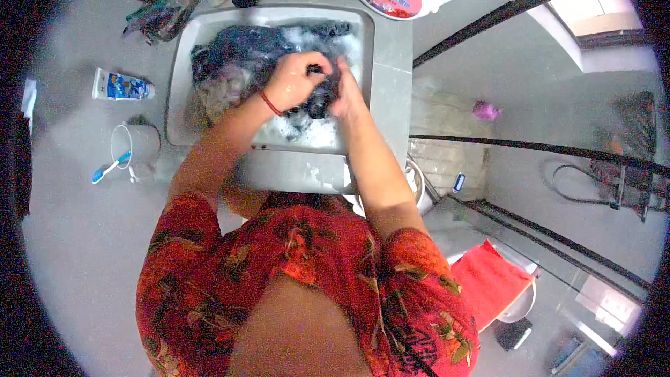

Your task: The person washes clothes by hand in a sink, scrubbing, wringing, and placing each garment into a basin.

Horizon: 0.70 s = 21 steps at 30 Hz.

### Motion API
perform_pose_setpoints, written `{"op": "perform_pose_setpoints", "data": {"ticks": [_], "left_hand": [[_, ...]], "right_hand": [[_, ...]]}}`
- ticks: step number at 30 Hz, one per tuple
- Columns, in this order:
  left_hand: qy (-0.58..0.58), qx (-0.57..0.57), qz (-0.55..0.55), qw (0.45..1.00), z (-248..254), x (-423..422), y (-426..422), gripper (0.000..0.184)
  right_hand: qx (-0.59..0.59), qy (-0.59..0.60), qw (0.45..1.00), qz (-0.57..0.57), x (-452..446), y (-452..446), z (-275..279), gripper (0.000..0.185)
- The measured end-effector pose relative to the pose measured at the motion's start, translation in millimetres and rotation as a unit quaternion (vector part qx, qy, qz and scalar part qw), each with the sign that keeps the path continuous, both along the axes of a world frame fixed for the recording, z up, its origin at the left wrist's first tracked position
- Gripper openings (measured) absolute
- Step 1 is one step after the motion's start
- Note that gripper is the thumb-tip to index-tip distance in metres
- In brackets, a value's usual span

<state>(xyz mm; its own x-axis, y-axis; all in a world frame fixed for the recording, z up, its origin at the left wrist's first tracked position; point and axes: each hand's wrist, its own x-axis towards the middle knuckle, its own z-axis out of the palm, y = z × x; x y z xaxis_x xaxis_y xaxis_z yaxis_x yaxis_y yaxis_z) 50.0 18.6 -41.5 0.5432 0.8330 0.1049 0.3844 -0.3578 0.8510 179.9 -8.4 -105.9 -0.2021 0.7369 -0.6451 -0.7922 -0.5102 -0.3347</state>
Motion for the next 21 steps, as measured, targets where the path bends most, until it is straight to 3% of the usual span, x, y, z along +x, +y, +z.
{"op": "perform_pose_setpoints", "data": {"ticks": [1,2,4,6,8,9,10,12,14,15,16,17,18,20,21], "left_hand": [[-0.041,0.07,-0.027,0.996,3,10,-8,0.013],[-0.066,0.094,-0.042,0.992,10,20,-17,0.012],[-0.074,0.172,-0.062,0.98,1,36,-25,0.012],[-0.026,0.185,-0.06,0.981,-14,40,-24,0.011],[0.051,0.267,0.046,0.961,-39,37,-9,0.013],[0.094,0.233,0.093,0.963,-31,30,-4,0.014],[0.091,0.243,0.125,0.958,-42,20,8,0.016],[0.154,0.213,0.158,0.952,-55,-12,27,0.019],[0.156,0.169,0.178,0.957,-73,-44,44,0.022],[0.173,0.155,0.177,0.956,-65,-53,44,0.023],[0.191,0.139,0.175,0.956,-57,-61,42,0.025],[0.193,0.138,0.175,0.956,-58,-66,38,0.025],[0.2,0.177,0.194,0.944,-57,-70,36,0.033],[0.203,0.219,0.211,0.931,-51,-68,28,0.04],[0.238,0.179,0.17,0.939,-46,-66,18,0.046]], "right_hand": [[0.003,-0.072,0.997,-0.04,3,4,-32,0.046],[0.042,0.046,0.997,-0.055,3,0,-33,0.046],[0.073,0.03,0.996,-0.05,4,0,-39,0.045],[0.141,-0.001,0.989,-0.044,6,1,-47,0.045],[0.21,-0.03,0.977,-0.039,7,2,-53,0.045],[0.052,-0.126,0.987,-0.08,-9,-1,-3,0.043],[-0.012,-0.046,0.999,-0.023,-7,2,4,0.041],[0.016,-0.046,0.999,0.019,-13,-3,27,0.04],[0.058,-0.043,0.997,0.013,-11,-5,9,0.033],[0.1,-0.151,0.983,-0.019,-13,-7,3,0.03],[0.138,-0.255,0.956,-0.05,-15,-9,-4,0.027],[0.16,-0.438,0.884,-0.046,-16,-8,-3,0.025],[0.195,-0.643,0.74,-0.005,-13,-11,-2,0.034],[0.263,-0.807,0.529,-0.023,-21,-18,7,0.052],[0.263,-0.808,0.527,-0.024,-28,-24,15,0.052]]}}
